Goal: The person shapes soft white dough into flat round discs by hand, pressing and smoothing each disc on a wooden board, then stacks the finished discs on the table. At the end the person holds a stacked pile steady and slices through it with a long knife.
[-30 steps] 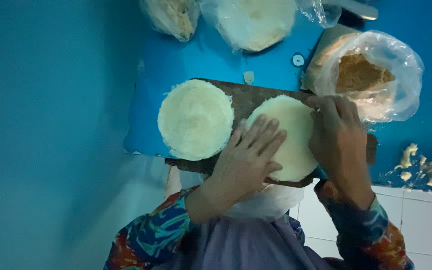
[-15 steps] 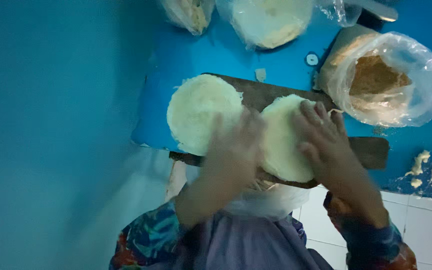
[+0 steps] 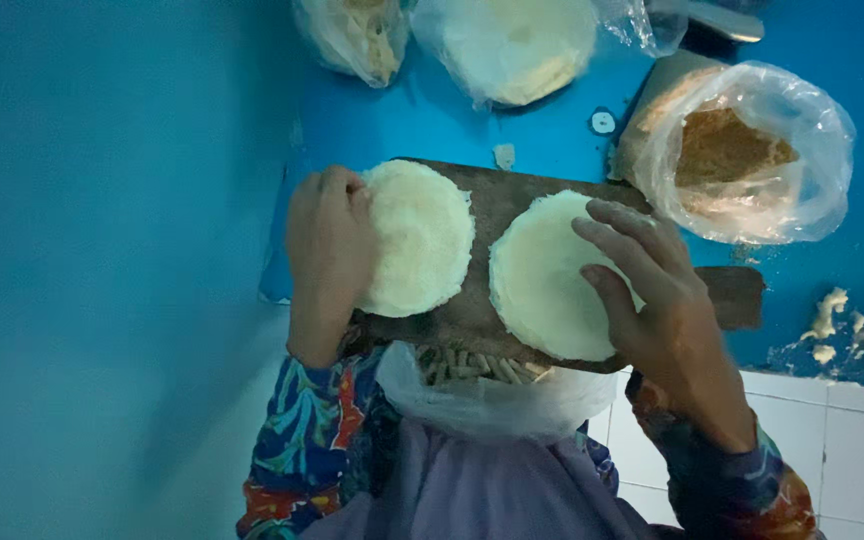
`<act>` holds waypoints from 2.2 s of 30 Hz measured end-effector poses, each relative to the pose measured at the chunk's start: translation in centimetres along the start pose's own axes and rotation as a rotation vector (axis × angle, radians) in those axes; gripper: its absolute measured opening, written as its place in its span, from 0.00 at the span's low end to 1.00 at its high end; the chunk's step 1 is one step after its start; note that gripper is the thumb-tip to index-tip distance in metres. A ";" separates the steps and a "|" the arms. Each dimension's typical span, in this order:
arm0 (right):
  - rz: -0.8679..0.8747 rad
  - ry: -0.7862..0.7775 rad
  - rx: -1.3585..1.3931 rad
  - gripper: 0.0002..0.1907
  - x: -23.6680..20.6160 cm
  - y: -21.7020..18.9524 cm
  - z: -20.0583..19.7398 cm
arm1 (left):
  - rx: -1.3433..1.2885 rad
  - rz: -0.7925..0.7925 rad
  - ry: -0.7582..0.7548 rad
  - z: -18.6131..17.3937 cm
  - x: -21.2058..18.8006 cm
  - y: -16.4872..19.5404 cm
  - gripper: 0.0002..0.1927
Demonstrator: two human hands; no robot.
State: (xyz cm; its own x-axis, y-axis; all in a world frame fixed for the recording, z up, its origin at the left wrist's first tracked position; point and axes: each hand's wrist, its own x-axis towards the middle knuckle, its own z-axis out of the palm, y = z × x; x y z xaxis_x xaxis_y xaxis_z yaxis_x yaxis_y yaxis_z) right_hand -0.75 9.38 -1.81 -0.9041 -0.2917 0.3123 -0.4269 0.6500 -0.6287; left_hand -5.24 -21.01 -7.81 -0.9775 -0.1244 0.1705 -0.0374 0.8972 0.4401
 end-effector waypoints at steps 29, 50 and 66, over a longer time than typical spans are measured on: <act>0.595 -0.298 1.175 0.12 0.8 -0.1 7.4 | -0.243 0.307 0.155 -6.8 -3.6 5.4 0.29; 0.484 0.251 1.089 0.13 -2.3 4.1 -4.7 | -1.444 -0.349 0.097 -0.5 -2.6 2.1 0.20; 0.667 -0.115 0.666 0.21 0.5 4.8 -0.6 | -1.187 -0.287 -0.025 0.1 -2.2 1.8 0.22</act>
State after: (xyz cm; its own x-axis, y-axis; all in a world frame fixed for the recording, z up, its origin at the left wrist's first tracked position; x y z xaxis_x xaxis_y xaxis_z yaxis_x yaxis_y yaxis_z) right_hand -3.23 12.76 -4.24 -0.9467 -0.0953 -0.3077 0.2871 0.1838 -0.9401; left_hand -3.15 -19.09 -7.55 -0.9690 -0.2349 -0.0766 -0.0525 -0.1074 0.9928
